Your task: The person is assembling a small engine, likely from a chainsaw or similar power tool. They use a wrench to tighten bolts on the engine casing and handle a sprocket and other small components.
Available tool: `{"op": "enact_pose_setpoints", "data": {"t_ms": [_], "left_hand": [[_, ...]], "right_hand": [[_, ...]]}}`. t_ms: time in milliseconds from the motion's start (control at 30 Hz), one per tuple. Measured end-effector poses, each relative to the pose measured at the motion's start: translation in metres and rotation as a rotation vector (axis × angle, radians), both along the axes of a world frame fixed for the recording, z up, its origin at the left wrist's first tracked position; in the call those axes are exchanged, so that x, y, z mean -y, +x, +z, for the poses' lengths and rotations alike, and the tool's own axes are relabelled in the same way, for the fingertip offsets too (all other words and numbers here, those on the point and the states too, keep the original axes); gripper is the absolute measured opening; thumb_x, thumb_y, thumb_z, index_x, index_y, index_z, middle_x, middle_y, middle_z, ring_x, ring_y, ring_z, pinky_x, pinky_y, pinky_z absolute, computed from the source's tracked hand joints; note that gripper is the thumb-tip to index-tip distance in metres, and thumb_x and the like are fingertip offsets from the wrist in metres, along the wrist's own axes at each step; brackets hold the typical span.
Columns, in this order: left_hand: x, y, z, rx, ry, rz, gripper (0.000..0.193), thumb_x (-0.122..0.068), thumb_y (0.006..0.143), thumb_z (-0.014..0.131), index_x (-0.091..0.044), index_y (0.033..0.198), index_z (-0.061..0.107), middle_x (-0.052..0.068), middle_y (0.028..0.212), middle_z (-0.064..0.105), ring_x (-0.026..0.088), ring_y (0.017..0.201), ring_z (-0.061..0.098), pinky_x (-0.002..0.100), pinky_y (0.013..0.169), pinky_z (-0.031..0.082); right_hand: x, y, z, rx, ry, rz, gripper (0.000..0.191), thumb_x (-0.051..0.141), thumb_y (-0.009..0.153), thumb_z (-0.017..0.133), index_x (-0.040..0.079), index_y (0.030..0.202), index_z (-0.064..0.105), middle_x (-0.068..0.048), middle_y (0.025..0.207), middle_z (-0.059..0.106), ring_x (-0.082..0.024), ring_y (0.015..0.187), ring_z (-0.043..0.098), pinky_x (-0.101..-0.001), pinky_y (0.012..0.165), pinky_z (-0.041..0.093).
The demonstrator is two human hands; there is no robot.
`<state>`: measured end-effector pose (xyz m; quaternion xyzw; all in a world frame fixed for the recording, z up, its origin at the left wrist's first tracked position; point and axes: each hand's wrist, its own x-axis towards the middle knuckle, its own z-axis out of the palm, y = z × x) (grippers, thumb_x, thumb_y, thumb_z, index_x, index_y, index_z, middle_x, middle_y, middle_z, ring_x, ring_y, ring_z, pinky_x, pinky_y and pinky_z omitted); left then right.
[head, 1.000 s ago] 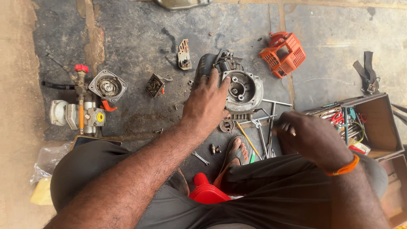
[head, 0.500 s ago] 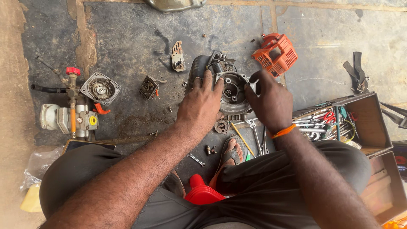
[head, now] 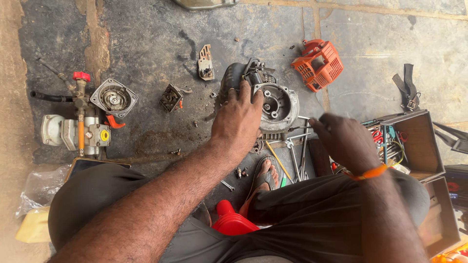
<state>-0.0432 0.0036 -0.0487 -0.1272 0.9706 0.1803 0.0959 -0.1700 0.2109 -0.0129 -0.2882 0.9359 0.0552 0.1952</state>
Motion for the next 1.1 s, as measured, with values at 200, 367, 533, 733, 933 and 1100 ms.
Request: {"op": "enact_pose_setpoints", "data": {"t_ms": [200,367,533,733,933,1100], "left_hand": [[0.001,-0.004,-0.006,0.041,-0.084,0.000,0.068,-0.017,0.088,0.081,0.003,0.142,0.044,0.032,0.153,0.032,0.048,0.129,0.052,0.038,0.083,0.064],[-0.003,-0.003,-0.013,-0.014,-0.100,-0.005,0.068,-0.018,0.089,0.078,0.005,0.143,0.043,0.035,0.152,0.033,0.049,0.129,0.052,0.038,0.084,0.064],[-0.004,-0.003,-0.015,-0.001,-0.121,-0.026,0.078,-0.017,0.085,0.079,0.001,0.149,0.038,0.034,0.152,0.031,0.050,0.131,0.049,0.038,0.085,0.063],[-0.004,-0.002,-0.009,-0.033,-0.087,-0.034,0.079,-0.021,0.087,0.080,0.003,0.149,0.038,0.036,0.151,0.031,0.052,0.130,0.049,0.039,0.081,0.064],[-0.006,-0.001,-0.002,-0.005,-0.096,-0.043,0.098,-0.038,0.077,0.088,0.000,0.150,0.035,0.034,0.151,0.031,0.050,0.131,0.048,0.043,0.091,0.060],[-0.007,-0.003,-0.002,0.023,-0.068,-0.047,0.106,-0.046,0.076,0.088,0.003,0.151,0.032,0.037,0.150,0.030,0.051,0.132,0.046,0.045,0.089,0.060]], "right_hand": [[0.010,0.034,0.039,0.358,-0.028,0.103,0.036,0.048,0.089,0.066,0.015,0.101,0.074,-0.012,0.071,0.077,-0.031,0.069,0.073,-0.0477,0.066,0.056],[0.024,0.042,0.031,0.279,-0.141,0.255,0.040,0.054,0.088,0.071,0.016,0.095,0.076,-0.011,0.070,0.075,-0.030,0.067,0.074,-0.0461,0.060,0.055],[0.036,0.041,0.010,0.004,-0.292,0.262,0.040,0.051,0.088,0.074,0.011,0.084,0.072,-0.010,0.077,0.073,-0.032,0.066,0.070,-0.0458,0.061,0.053],[0.046,0.019,-0.007,0.190,-0.597,0.015,0.050,0.041,0.075,0.090,0.007,0.103,0.066,-0.007,0.083,0.071,-0.019,0.071,0.066,-0.0366,0.063,0.053],[0.041,0.014,-0.021,0.301,-0.666,-0.077,0.057,0.036,0.074,0.091,0.005,0.112,0.061,-0.007,0.087,0.071,-0.015,0.072,0.064,-0.0333,0.063,0.053],[0.038,0.004,-0.037,0.147,-0.713,-0.157,0.045,0.031,0.090,0.084,0.004,0.115,0.058,-0.009,0.090,0.070,-0.017,0.079,0.070,-0.0344,0.069,0.057]]}}
